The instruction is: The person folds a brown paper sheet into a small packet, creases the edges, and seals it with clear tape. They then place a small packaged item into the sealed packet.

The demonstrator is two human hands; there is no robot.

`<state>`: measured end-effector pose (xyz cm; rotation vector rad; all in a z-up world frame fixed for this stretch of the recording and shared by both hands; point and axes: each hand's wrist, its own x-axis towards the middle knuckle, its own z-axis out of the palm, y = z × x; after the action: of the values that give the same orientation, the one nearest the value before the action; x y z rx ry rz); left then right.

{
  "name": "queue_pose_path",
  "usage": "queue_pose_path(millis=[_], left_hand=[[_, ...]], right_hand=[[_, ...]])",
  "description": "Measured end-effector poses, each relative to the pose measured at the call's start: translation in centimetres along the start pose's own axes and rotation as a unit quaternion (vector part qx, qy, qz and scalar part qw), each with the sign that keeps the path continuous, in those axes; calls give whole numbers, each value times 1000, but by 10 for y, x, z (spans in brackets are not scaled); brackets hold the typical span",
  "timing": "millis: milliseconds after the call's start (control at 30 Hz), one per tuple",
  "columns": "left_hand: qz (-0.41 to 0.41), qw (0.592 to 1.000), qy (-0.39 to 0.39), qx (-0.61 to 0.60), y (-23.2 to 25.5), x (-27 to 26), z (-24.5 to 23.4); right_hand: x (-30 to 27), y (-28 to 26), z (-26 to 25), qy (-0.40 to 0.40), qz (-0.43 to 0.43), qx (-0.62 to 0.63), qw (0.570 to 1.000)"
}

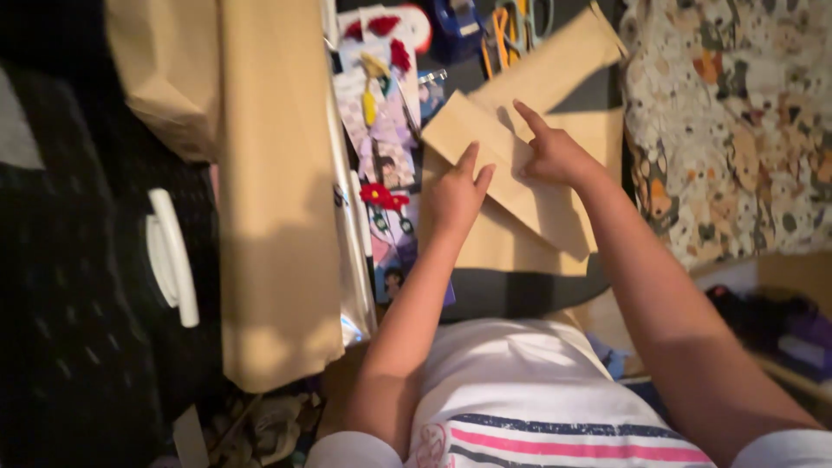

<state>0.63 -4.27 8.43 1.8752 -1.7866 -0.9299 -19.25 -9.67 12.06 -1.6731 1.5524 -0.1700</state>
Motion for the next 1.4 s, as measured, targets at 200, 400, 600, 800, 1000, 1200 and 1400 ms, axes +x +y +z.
queue_pose_path(millis=[200, 400, 600, 800, 1000, 1200, 1400], left_hand=[[180, 944, -82, 265, -30, -39, 59], [317, 900, -33, 299, -56, -26, 85], [263, 925, -38, 270, -48, -31, 78], [204, 938, -38, 279, -46, -34, 82], [124, 951, -54, 277, -38, -33, 72], [89, 953, -64, 283, -26, -33, 53], [90, 934, -80, 337, -30, -30, 66]], right_hand=[[-14, 10, 27, -40, -13, -119, 992], [-38, 40, 37, 240, -207, -10, 948], [-48, 95, 70, 33, 18, 453, 891], [-45, 119, 90, 58, 15, 416, 908], [-46, 106, 87, 70, 43, 443, 893], [-32, 112, 87, 58, 51, 424, 902], [-10, 111, 92, 51, 40, 259, 964]])
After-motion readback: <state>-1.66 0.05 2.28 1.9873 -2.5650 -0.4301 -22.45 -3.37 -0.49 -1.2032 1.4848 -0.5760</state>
